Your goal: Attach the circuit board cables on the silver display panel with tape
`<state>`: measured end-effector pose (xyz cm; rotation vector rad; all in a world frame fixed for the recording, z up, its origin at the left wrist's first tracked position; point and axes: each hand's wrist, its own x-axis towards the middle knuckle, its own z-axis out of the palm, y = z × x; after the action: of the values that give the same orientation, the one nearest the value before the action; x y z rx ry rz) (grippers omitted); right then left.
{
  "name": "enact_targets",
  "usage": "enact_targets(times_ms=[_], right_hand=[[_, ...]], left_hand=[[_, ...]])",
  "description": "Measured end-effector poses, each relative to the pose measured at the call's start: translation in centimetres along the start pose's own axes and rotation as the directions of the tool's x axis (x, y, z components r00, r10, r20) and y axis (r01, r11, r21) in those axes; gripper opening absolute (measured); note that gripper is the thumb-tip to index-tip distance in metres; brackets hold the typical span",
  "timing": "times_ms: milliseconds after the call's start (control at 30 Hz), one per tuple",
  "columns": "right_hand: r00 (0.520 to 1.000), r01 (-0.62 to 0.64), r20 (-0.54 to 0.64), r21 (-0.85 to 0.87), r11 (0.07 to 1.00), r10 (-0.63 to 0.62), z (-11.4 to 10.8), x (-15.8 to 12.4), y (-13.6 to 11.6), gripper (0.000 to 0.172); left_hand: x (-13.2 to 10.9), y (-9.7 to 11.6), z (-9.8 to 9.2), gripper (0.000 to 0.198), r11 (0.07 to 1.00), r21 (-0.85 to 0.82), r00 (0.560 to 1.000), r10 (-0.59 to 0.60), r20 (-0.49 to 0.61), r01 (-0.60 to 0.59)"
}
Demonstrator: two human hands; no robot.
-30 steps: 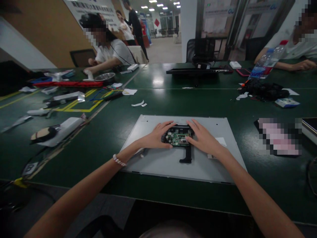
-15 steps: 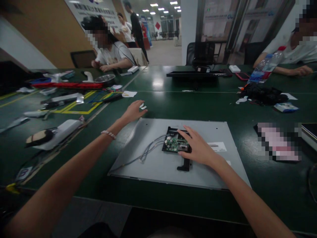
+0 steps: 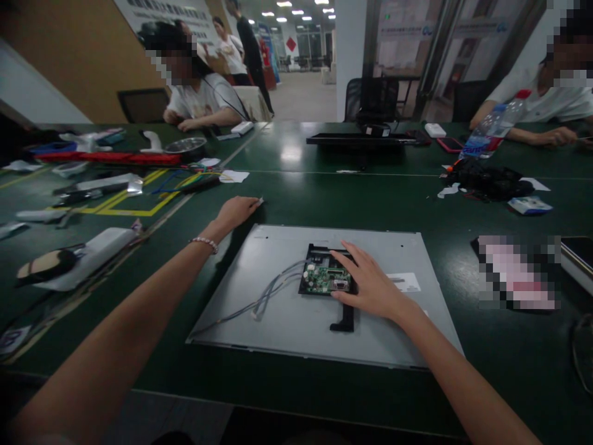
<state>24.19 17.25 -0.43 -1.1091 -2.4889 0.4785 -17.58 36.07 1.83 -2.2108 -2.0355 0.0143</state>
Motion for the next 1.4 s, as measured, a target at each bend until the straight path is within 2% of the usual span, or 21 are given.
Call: enact_targets(times_ms=[133,267,433,667,900,967,1033,1133,1267,1333,1400], right_hand=[[1.0,0.003,-0.003,-0.014,1.0,-0.003,0.1,0.0,0.1,0.082],[1.0,0.003,0.002,-0.035,0.999,-0.003,0.1,0.0,0.1,0.083],[1.0,0.01,0.003,-0.045,0.999,-0.01,0.1,0.1,0.0,0.086],[1.0,0.014,-0.001,-0.026,1.0,-0.014,0.2,0.0,0.2,0.083],[1.0,0.014,0.003,-0.036,0.999,-0.013,0.2,0.0,0.3,0.08],[1.0,0.018,0.006,-0.03,0.999,-0.018,0.2,0.0,0.2,0.078],[1.0,0.018,-0.009,-0.019,1.0,-0.018,0.1,-0.1,0.1,0.076],[0.995,0.018,-0.098,0.031,0.999,-0.015,-0.3,-0.1,-0.3,0.068],[0.962,0.036,-0.272,0.137,0.99,0.002,-1.0,0.7,-1.5,0.059],[0.941,0.063,-0.339,0.174,0.983,0.0,-1.3,1.4,-2.3,0.053],[0.92,0.105,-0.391,0.203,0.974,-0.018,-1.6,2.4,-3.0,0.047]], left_hand=[[-0.2,0.6,-0.4,0.042,0.994,0.106,1.0,0.008,0.012,-0.009],[-0.3,1.1,-0.6,0.042,0.993,0.114,1.0,-0.025,0.001,0.025],[0.1,1.0,-1.0,0.043,0.994,0.109,1.0,0.007,-0.018,-0.005],[0.4,1.4,-1.3,0.032,0.989,0.143,0.999,0.034,0.041,-0.04],[-0.3,2.8,-2.3,0.032,0.994,0.092,0.998,-0.064,-0.016,0.065],[-1.3,3.8,-3.1,0.033,0.996,0.01,0.994,-0.09,-0.069,0.091],[-2.9,5.4,-4.0,0.032,0.992,-0.115,0.988,-0.07,-0.139,0.054],[-6.6,9.1,-5.4,0.029,0.928,-0.341,0.966,0.067,-0.248,-0.152],[-12.2,14.2,-6.8,0.023,0.75,-0.512,0.897,0.253,-0.364,-0.419],[-14.2,15.8,-7.0,0.022,0.687,-0.536,0.865,0.308,-0.397,-0.491],[-15.3,16.6,-6.8,0.02,0.657,-0.556,0.854,0.308,-0.419,-0.509]])
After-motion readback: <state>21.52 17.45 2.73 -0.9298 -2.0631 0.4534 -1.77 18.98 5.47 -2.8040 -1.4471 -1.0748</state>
